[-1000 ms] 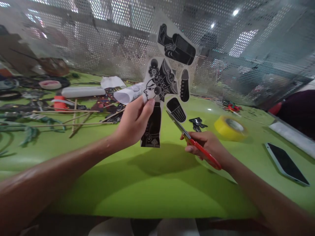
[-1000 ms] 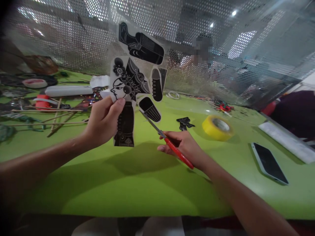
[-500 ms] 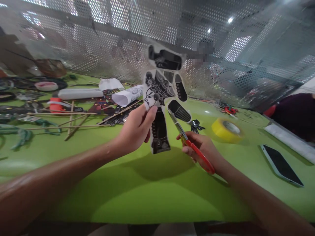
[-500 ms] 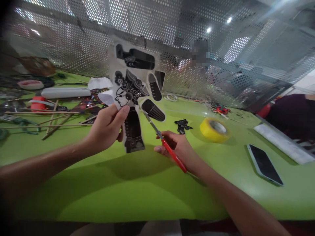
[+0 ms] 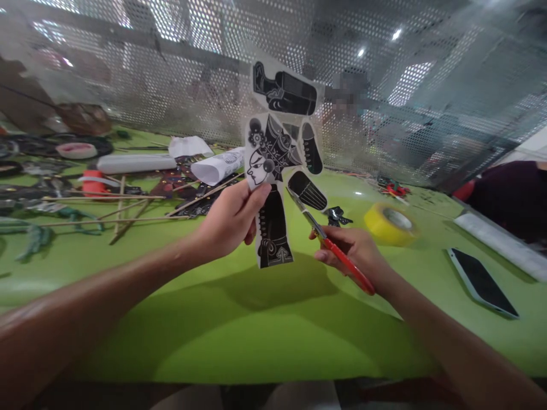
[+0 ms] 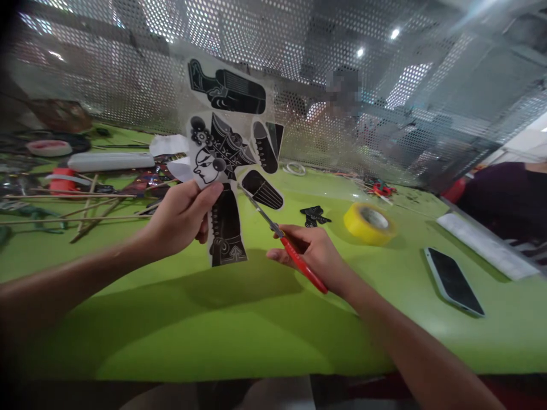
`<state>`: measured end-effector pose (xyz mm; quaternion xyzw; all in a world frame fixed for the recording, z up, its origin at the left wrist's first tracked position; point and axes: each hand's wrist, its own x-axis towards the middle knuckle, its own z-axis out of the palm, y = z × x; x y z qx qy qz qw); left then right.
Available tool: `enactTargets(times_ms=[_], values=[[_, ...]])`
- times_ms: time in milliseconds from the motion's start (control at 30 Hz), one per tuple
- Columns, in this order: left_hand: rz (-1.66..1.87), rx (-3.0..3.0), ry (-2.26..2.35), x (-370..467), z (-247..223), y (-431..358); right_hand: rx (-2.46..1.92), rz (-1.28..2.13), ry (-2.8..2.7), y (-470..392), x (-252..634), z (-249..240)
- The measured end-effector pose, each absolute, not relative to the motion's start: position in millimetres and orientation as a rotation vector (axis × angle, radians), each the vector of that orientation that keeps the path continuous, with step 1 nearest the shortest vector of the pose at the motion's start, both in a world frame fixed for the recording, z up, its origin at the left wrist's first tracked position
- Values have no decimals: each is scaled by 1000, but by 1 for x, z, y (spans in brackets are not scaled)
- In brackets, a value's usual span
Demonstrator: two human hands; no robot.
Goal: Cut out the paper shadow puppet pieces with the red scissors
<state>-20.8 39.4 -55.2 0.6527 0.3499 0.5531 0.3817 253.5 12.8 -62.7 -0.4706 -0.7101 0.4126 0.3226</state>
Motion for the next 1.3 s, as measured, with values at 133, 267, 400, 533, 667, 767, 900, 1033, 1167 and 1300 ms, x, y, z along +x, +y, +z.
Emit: enactTargets(times_ms=[133, 267, 400, 533, 667, 767, 900, 1033, 1167, 1300], values=[[1409, 1657, 892, -20, -54, 38, -1229, 1108, -1866, 13, 255, -60], [1392, 1652, 902, -20, -52, 38, -1228, 1125, -1858, 12, 254, -58], [1367, 1646, 919, -19, -51, 37, -1225, 1104, -1866, 9, 249, -54], [1310, 1655, 955, -21, -48, 35, -1270, 1060, -1892, 6, 246, -49], [1238, 1667, 991, -24, -44, 33, -1286, 1018, -1909, 5, 245, -46], [1216, 1654, 1002, -25, -43, 32, -1305, 1009, -1915, 6, 245, -46], [1185, 1645, 982, -24, -46, 34, -1321, 1035, -1943, 9, 245, -49], [1149, 1649, 941, -23, -51, 37, -1305, 1097, -1943, 13, 246, -58], [1104, 1662, 892, -23, -55, 39, -1291, 1154, -1905, 13, 246, -64], [1103, 1658, 866, -21, -54, 38, -1279, 1180, -1856, 10, 245, -65]])
